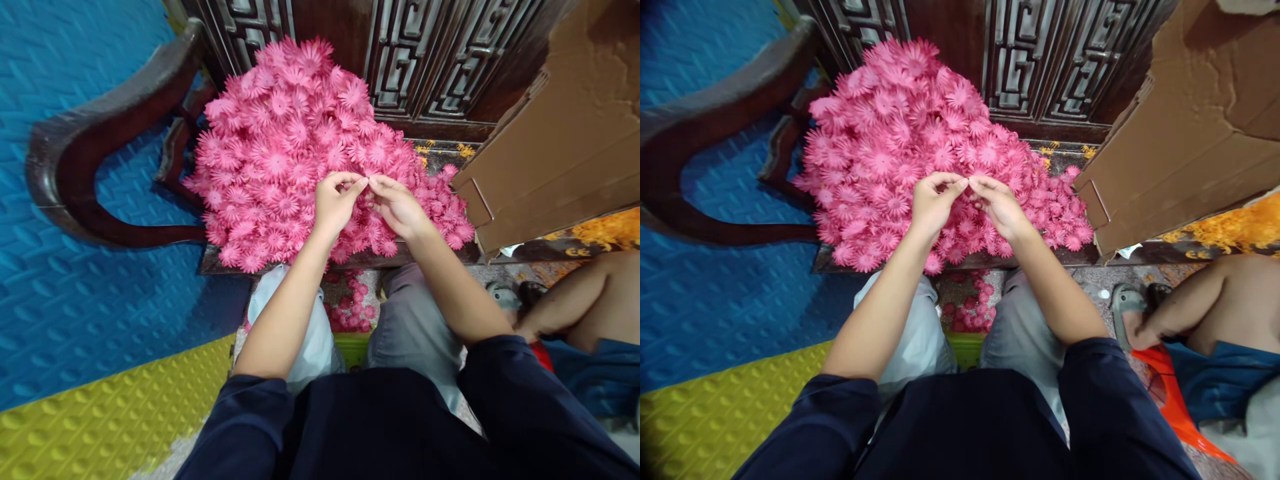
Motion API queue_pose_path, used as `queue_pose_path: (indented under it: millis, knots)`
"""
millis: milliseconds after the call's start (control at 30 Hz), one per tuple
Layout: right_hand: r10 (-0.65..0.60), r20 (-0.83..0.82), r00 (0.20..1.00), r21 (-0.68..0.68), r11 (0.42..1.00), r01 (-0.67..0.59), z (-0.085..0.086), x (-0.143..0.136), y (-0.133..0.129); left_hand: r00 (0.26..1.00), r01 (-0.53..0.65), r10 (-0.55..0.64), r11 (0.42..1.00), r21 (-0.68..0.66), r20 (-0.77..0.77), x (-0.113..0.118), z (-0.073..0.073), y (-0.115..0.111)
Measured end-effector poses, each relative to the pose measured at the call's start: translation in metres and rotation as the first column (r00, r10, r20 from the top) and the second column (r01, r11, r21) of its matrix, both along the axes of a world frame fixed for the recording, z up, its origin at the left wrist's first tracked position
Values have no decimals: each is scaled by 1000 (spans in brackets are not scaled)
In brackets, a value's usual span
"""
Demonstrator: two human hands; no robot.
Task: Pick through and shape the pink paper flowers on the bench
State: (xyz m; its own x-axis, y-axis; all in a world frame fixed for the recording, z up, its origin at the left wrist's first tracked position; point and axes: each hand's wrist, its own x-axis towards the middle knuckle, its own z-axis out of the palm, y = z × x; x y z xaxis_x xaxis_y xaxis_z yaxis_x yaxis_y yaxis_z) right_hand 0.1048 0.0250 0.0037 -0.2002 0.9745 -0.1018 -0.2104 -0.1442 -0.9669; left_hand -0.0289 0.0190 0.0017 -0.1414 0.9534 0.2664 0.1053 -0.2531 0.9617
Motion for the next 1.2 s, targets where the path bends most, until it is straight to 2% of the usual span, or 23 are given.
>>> queue_pose_path:
  millis: [133, 400, 533, 633, 700, 800, 867, 933, 1033, 1100, 1200]
  knots:
    - [0, 30, 1000, -15, 1000, 1, 4, -2, -2, 997, -45, 47, 998, 33, -68, 0, -2, 2]
    - [7, -25, 1000, -79, 997, -9, 7, -5, -4, 995, -66, 67, 998, 13, -77, 1, -4, 2]
    - [-47, -6, 999, -92, 995, 46, 3, -1, 0, 993, -78, 80, 996, 31, -90, -1, -7, 5]
    - [-123, 13, 992, -73, 990, 124, -2, 5, 7, 968, -228, 235, 970, 82, -89, -9, -7, 9]
    - [-147, 38, 988, -33, 988, 149, -6, 10, 12, 915, -382, 391, 918, 103, -95, -19, -4, 12]
    - [-164, 52, 985, 10, 987, 163, -10, 14, 15, 776, -586, 592, 804, 95, -218, -33, 5, 15]
    - [-164, 39, 986, -1, 986, 165, -10, 13, 14, 687, -639, 642, 757, 136, -341, -37, 9, 14]
    - [-154, 34, 988, -14, 988, 154, -9, 10, 11, 683, -597, 627, 775, 209, -375, -33, 10, 8]
    - [-132, 41, 990, -4, 991, 132, -5, 5, 7, 812, -440, 509, 856, 272, -286, -16, 8, -4]
    - [-118, 29, 993, -8, 993, 118, -3, 2, 5, 873, -351, 413, 901, 255, -260, -5, 6, -11]
    - [-85, -8, 996, -21, 996, 85, 0, -1, 2, 905, -273, 323, 940, 206, -276, 6, 5, -14]
